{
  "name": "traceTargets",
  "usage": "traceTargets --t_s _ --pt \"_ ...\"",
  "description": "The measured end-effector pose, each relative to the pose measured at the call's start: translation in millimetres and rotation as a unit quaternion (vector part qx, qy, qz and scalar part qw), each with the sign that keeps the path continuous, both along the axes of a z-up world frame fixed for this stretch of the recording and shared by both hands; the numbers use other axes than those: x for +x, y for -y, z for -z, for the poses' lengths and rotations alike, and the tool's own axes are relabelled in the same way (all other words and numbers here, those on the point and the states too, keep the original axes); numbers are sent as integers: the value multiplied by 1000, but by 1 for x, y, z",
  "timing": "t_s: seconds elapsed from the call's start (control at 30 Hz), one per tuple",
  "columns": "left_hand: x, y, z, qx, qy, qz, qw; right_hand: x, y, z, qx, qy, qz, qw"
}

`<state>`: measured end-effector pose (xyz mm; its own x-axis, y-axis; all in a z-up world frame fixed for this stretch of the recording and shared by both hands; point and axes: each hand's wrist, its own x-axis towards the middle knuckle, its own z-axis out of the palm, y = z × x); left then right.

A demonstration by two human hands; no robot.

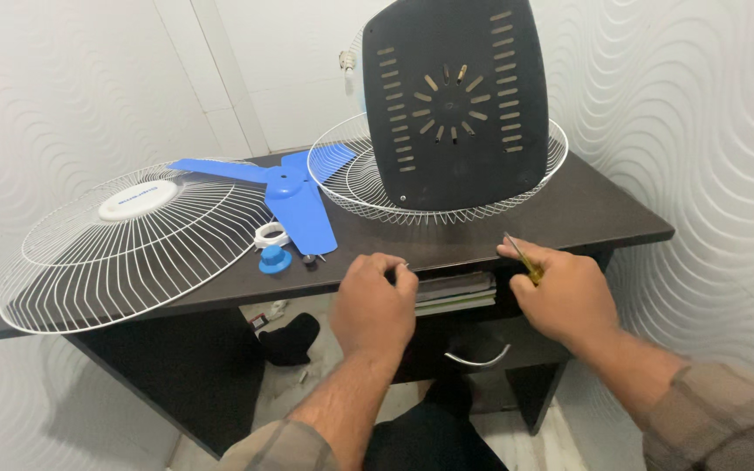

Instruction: The person uses a screwdriver to attach a black plastic rear cover to the back of a white fan cage. They align the cover, insert screws, and tighten them to secure the cover in place.

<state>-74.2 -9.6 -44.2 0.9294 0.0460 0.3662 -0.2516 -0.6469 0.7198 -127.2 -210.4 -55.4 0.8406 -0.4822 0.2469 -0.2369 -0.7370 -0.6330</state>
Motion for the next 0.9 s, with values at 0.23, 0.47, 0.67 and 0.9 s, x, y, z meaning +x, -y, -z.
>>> traceTargets --t_s 0.23,0.47,0.67,0.9 --pt "-11 51 -11 -186 -147 68 969 13 1 -10 373 97 -40 922" --pt "-13 78 -17 -338 -214 116 909 6 -7 -33 406 99 -77 905" --pt "-14 79 -24 -360 -194 136 902 5 -11 -38 398 97 -60 910" --pt "-22 72 -31 -266 -150 109 946 15 -14 -32 483 76 -55 870"
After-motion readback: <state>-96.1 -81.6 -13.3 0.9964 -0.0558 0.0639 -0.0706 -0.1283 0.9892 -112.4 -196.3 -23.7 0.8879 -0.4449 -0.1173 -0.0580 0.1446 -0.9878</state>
